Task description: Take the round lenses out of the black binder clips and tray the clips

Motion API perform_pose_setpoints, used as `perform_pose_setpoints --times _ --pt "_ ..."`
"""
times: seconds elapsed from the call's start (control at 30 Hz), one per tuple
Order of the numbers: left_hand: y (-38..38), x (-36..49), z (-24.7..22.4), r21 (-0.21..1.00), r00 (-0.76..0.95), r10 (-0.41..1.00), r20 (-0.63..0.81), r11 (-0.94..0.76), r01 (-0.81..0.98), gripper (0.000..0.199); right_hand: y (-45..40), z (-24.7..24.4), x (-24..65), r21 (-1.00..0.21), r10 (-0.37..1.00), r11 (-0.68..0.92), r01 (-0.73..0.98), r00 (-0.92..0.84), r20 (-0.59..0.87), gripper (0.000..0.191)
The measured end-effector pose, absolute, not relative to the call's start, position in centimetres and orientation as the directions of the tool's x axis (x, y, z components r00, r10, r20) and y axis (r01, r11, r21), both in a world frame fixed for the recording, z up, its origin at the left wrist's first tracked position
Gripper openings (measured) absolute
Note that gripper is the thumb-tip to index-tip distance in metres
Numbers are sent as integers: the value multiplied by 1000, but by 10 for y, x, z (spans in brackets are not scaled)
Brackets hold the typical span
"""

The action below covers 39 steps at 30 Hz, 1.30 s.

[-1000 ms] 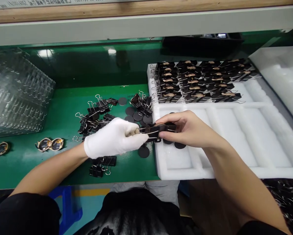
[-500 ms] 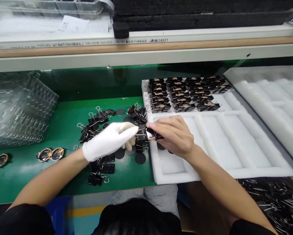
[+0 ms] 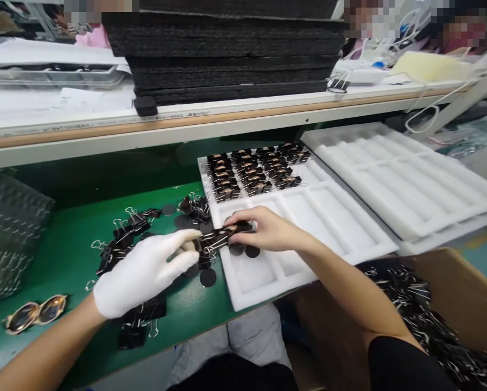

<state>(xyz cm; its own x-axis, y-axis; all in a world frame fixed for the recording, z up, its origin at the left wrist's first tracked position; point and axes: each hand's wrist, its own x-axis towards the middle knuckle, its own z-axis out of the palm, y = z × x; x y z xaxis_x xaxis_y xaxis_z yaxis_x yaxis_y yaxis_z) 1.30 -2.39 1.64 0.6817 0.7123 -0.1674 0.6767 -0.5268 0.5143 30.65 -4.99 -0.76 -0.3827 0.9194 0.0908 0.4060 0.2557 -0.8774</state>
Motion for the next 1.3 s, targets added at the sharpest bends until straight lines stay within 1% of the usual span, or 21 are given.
perform_pose_setpoints --times 0.03,0.07,0.1,0.17,0.23,0.3,0.33,0.4,0.47,0.57,0.8,1.03,1.2,1.3 --pt "-23 10 17 499 670 721 -175 -522 692 53 -47 -2 326 -842 927 290 456 -354 128 18" --pt "-22 8 18 489 659 731 -179 -515 704 53 -42 4 350 -801 930 325 503 -326 173 18" --pt "-20 5 18 480 650 737 -184 -510 714 53 -35 10 378 -768 931 342 541 -306 198 21" --pt "-17 1 18 451 646 738 -196 -517 727 53 -17 19 436 -728 953 301 616 -224 204 28" --pt "-15 -1 16 415 643 734 -218 -526 742 52 4 22 492 -687 969 162 708 18 248 29" --pt "-13 -3 12 402 640 733 -230 -528 748 49 24 19 535 -615 961 -50 787 205 184 25" --pt "-12 -4 10 405 643 731 -228 -530 745 47 32 15 551 -591 947 -138 795 281 156 24" --pt "-11 -6 3 423 661 721 -207 -543 725 44 45 3 572 -561 930 -221 798 345 125 25" --pt "-10 -7 -3 438 684 706 -182 -565 700 43 53 -10 582 -547 928 -242 801 355 109 29" --pt "-8 -7 -10 437 699 691 -183 -580 688 42 59 -25 589 -527 935 -248 813 342 88 33" --pt "-5 -10 -10 428 694 681 -234 -568 703 41 66 -30 604 -468 952 -233 853 299 71 22" --pt "-5 -14 -15 436 704 669 -236 -575 693 38 73 -40 609 -373 959 -214 903 266 94 23" --pt "-7 -11 -11 437 713 655 -251 -580 687 38 78 -51 602 -289 953 -206 935 259 158 32" --pt "-8 -10 -7 440 727 645 -236 -596 672 37 73 -51 599 -243 952 -193 951 242 189 44"
